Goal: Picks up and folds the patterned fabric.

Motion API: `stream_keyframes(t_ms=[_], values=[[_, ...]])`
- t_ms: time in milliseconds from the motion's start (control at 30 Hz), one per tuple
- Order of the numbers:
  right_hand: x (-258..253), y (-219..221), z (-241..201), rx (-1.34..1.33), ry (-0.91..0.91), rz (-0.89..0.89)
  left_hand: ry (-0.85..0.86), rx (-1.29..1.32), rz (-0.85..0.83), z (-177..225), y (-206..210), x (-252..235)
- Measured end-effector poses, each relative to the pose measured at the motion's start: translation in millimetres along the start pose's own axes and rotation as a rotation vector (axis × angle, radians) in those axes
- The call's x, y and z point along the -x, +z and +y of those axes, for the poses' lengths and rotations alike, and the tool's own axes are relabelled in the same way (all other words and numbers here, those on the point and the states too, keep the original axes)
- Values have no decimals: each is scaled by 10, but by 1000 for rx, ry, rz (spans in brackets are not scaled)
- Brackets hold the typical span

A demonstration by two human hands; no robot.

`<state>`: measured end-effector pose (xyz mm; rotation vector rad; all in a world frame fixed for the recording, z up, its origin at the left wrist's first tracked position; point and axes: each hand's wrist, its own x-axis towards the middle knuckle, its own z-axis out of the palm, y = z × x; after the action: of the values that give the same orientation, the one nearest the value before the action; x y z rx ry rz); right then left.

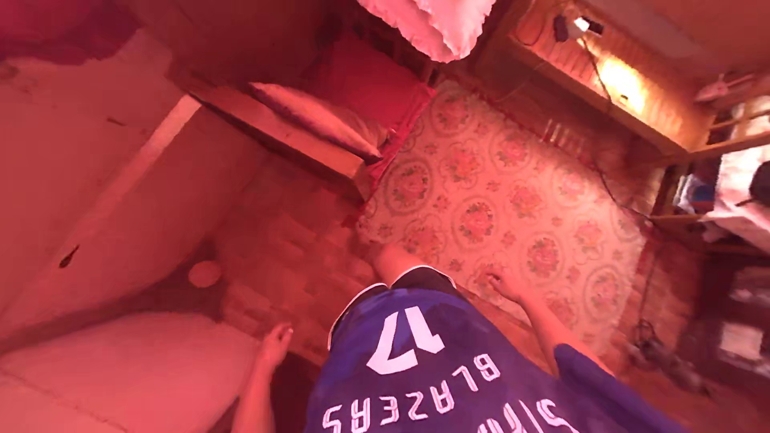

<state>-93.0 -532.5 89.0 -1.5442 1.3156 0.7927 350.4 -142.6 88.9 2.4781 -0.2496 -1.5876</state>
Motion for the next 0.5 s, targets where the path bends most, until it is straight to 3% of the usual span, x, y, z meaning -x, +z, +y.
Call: stream_keyframes(t_ms=[100, 167, 233, 333, 500], values=[[69, 20, -291, -56, -27, 27, -39, -79, -171, -396, 217, -168], [109, 104, -394, -109, -32, 21, 11, -95, -113, -981, 364, -490], [66, 242, -342, -124, -21, 6, -63, -98, -110, -1163, 299, -699], [90, 396, -246, -140, 8, -26, -4, -155, -33, -830, 6, -650], [370, 541, -30, -281, 92, 67, 100, -408, -85, 489, -181, -526]])
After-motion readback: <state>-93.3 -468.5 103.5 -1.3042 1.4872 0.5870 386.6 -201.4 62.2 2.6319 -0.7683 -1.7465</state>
